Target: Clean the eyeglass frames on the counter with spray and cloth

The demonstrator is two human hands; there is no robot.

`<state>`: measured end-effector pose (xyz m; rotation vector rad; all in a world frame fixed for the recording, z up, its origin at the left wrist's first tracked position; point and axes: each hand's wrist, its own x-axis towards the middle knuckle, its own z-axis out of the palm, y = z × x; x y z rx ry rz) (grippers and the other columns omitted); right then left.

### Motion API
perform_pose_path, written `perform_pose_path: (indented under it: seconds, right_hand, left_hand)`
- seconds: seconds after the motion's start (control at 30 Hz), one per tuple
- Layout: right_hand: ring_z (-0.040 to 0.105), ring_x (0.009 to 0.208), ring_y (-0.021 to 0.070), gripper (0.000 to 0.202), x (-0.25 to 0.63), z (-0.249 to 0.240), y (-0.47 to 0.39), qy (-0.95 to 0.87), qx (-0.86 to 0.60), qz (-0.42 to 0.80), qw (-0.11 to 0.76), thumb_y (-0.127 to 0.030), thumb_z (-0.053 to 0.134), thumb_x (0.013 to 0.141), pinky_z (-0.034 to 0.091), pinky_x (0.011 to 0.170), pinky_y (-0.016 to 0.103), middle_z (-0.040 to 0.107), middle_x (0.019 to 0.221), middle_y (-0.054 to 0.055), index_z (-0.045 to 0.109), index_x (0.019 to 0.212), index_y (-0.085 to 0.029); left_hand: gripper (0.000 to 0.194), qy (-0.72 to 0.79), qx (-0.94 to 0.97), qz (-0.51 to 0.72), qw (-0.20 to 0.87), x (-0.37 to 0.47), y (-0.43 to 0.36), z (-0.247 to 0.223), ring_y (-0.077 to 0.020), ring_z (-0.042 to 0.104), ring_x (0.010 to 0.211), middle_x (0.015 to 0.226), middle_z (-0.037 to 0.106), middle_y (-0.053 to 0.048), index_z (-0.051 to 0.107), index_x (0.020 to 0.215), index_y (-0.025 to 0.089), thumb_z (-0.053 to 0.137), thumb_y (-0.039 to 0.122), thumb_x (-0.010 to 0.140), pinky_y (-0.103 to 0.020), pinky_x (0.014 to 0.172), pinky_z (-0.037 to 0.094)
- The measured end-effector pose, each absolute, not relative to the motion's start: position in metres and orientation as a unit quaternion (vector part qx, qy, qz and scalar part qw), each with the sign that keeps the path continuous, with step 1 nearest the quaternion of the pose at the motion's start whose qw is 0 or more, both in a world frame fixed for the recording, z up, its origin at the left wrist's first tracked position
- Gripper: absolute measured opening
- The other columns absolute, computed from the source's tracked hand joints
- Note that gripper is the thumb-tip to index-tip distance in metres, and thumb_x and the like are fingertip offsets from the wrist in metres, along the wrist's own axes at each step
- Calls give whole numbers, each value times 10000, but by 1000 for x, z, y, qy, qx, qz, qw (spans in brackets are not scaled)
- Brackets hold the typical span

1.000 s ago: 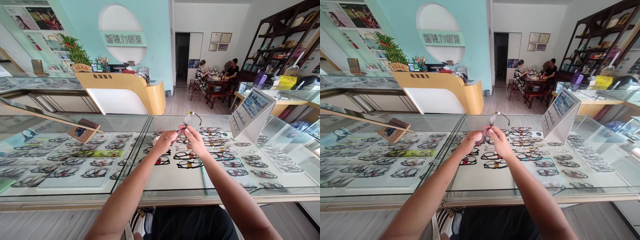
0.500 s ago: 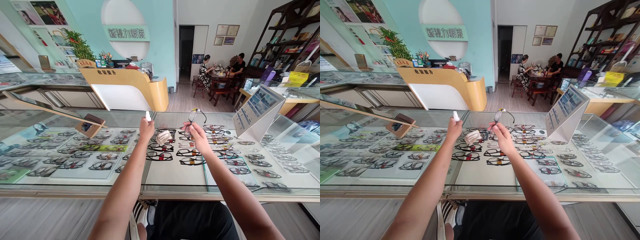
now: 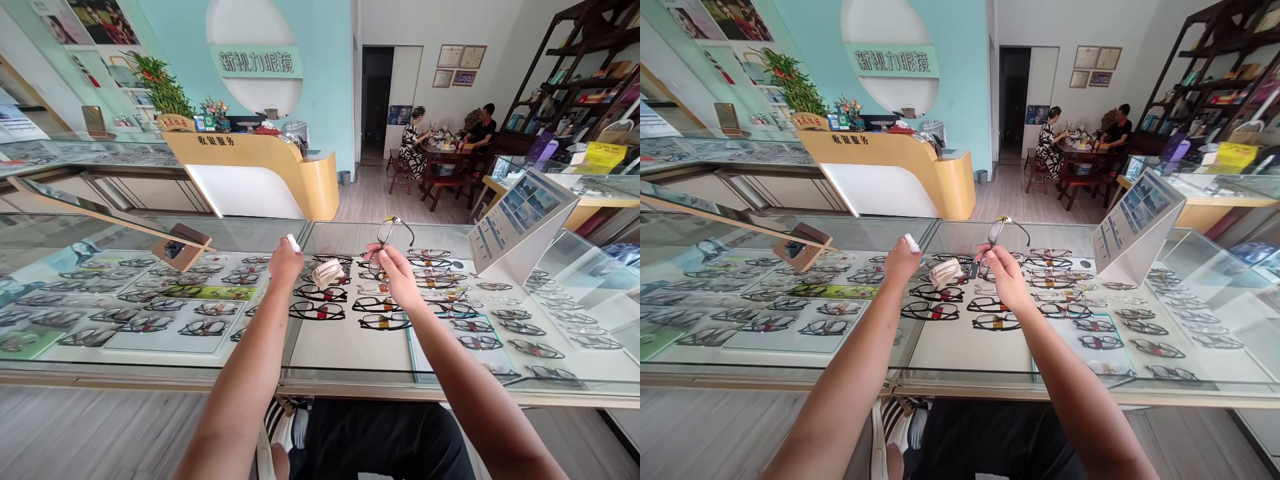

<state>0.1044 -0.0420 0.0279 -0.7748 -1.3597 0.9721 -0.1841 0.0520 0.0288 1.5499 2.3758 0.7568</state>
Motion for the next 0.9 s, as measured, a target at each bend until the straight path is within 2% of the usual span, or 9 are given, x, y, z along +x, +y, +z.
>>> perform_pose_path:
  seconds: [0.1, 0.2, 0.27, 0.3, 0.4, 0.43, 0.53, 0.7, 0.9]
  right_hand:
    - [654, 1036, 256, 503, 104, 29, -43, -587, -337, 420, 604, -734, 644, 1070, 515, 1063, 422, 812, 1189, 80, 812, 1160, -269]
    - [668, 1064, 265, 515, 104, 28, -43, -589, -341, 419, 601, -744, 641, 1067, 520, 1075, 425, 811, 1165, 81, 809, 1174, -269]
    - [674, 1085, 270, 525, 104, 29, -42, -587, -343, 419, 602, -757, 638, 1061, 522, 1081, 426, 810, 1154, 80, 802, 1167, -269]
    - [673, 1079, 270, 527, 104, 29, -42, -585, -345, 420, 603, -764, 639, 1057, 523, 1078, 427, 809, 1149, 81, 798, 1151, -270]
    - [653, 1038, 266, 537, 104, 31, -42, -580, -349, 420, 604, -785, 652, 1037, 528, 1057, 431, 809, 1140, 87, 788, 1094, -269]
    - [649, 1031, 266, 541, 104, 32, -42, -579, -348, 422, 604, -788, 658, 1031, 528, 1051, 432, 808, 1135, 88, 788, 1097, -267]
    - [640, 1021, 259, 530, 104, 33, -42, -576, -344, 429, 604, -771, 671, 1031, 519, 1037, 425, 798, 1126, 82, 790, 1117, -262]
    - [634, 1020, 240, 498, 105, 29, -40, -586, -340, 422, 603, -735, 646, 1064, 503, 1040, 400, 790, 1154, 73, 795, 1101, -262]
    - [652, 1018, 240, 525, 107, 25, -36, -594, -349, 418, 592, -745, 621, 1074, 516, 1034, 391, 806, 1165, 72, 797, 1172, -260]
  left_hand:
    - [582, 795, 516, 293, 123, -185, 50, 29, -522, 722, 1342, 1358, 776, -292, 567, 1485, 159, 733, 224, 931, -632, 1119, 545]
    - [717, 767, 513, 381, 58, -180, 45, 34, -525, 634, 1455, 1524, 661, -335, 522, 1537, 124, 776, 219, 873, -637, 1203, 488]
    - [653, 717, 532, 448, -35, -174, 39, 41, -474, 582, 1504, 1586, 607, -299, 554, 1492, 142, 757, 228, 877, -594, 1258, 452]
    - [540, 685, 561, 461, -63, -170, 36, 44, -439, 593, 1478, 1543, 638, -256, 605, 1416, 169, 734, 239, 897, -563, 1258, 454]
    - [104, 601, 702, 382, -21, -159, 29, 51, -374, 683, 1265, 1241, 762, -139, 710, 1035, 244, 695, 295, 945, -498, 1149, 519]
    - [60, 581, 741, 337, 10, -156, 27, 51, -369, 698, 1207, 1166, 778, -121, 712, 934, 253, 706, 313, 940, -492, 1111, 531]
    - [91, 550, 794, 252, 63, -150, 25, 45, -367, 716, 1147, 1136, 813, -102, 755, 833, 262, 757, 332, 890, -492, 1062, 538]
    - [87, 556, 799, 212, 86, -154, 29, 36, -348, 742, 1102, 1147, 848, -92, 814, 802, 265, 827, 351, 794, -436, 982, 531]
    - [135, 577, 791, 177, 102, -161, 32, 34, -336, 766, 1036, 1117, 867, -78, 840, 798, 305, 834, 439, 787, -376, 802, 482]
